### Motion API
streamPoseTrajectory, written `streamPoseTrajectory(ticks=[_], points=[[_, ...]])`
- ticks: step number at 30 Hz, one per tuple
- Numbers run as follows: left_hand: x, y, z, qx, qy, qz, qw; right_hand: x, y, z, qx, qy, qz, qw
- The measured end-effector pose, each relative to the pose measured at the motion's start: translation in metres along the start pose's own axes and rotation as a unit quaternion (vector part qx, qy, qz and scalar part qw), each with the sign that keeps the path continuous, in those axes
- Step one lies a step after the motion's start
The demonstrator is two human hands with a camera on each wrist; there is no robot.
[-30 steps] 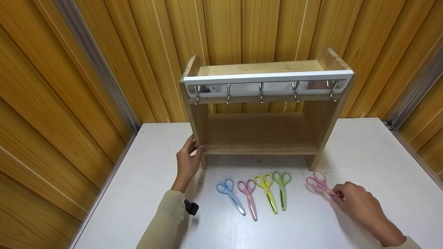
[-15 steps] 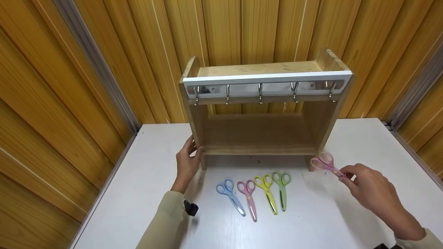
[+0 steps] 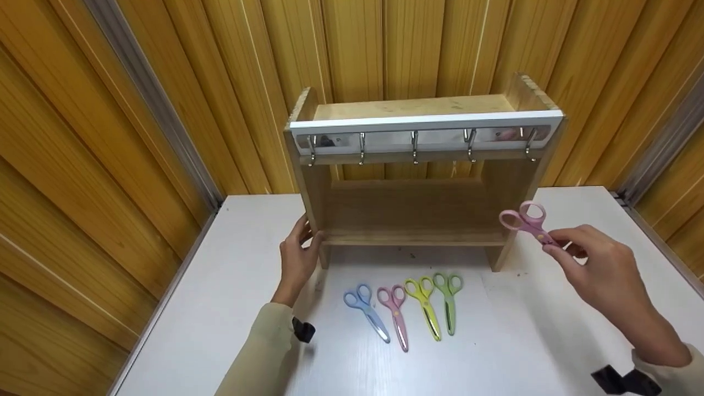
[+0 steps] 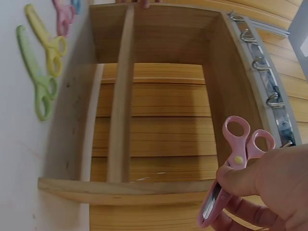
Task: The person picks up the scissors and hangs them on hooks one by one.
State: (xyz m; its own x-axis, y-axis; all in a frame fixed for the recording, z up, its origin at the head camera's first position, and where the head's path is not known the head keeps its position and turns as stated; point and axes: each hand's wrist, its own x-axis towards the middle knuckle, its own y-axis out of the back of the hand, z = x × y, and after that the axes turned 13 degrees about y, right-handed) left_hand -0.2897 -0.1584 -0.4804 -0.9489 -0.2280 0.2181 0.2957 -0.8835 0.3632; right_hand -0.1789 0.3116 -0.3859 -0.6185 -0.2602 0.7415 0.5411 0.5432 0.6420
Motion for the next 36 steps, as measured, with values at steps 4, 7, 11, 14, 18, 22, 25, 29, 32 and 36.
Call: streamPoseTrajectory(ticks=[4,7,11,14,18,22,25,29,32,36], points=[[0.001,-0.001,0.000,-0.001,0.001,-0.002,1.0000,0.012,0.004,-0.004,0.025,-0.002,0.023,0.999],[0.001,0.000,0.000,-0.002,-0.003,0.000,1.0000,0.021,0.004,-0.005,0.048,-0.008,0.033,0.998],[0.001,0.000,-0.001,-0.006,-0.015,-0.001,0.9999,0.031,0.002,-0.006,0.078,-0.031,0.041,0.996],[0.001,0.000,-0.001,-0.007,-0.013,-0.001,0.9999,0.038,0.000,-0.006,0.096,-0.054,0.042,0.993],[0.000,0.000,-0.001,-0.002,-0.008,0.000,1.0000,0.045,-0.006,-0.004,0.113,-0.082,0.044,0.989],[0.000,0.000,-0.002,-0.001,-0.020,0.000,0.9998,0.048,-0.015,-0.001,0.135,-0.092,0.050,0.985],[0.001,0.000,-0.001,-0.001,-0.026,0.003,0.9996,0.049,-0.022,0.000,0.155,-0.099,0.054,0.982],[0.001,-0.001,0.000,-0.003,-0.026,0.001,0.9997,0.051,-0.030,0.001,0.173,-0.114,0.060,0.976],[0.001,-0.001,0.001,-0.003,-0.023,-0.002,0.9997,0.052,-0.034,0.001,0.170,-0.123,0.064,0.976],[0.000,-0.003,0.002,-0.003,-0.021,0.000,0.9998,0.053,-0.036,0.001,0.160,-0.136,0.062,0.976]])
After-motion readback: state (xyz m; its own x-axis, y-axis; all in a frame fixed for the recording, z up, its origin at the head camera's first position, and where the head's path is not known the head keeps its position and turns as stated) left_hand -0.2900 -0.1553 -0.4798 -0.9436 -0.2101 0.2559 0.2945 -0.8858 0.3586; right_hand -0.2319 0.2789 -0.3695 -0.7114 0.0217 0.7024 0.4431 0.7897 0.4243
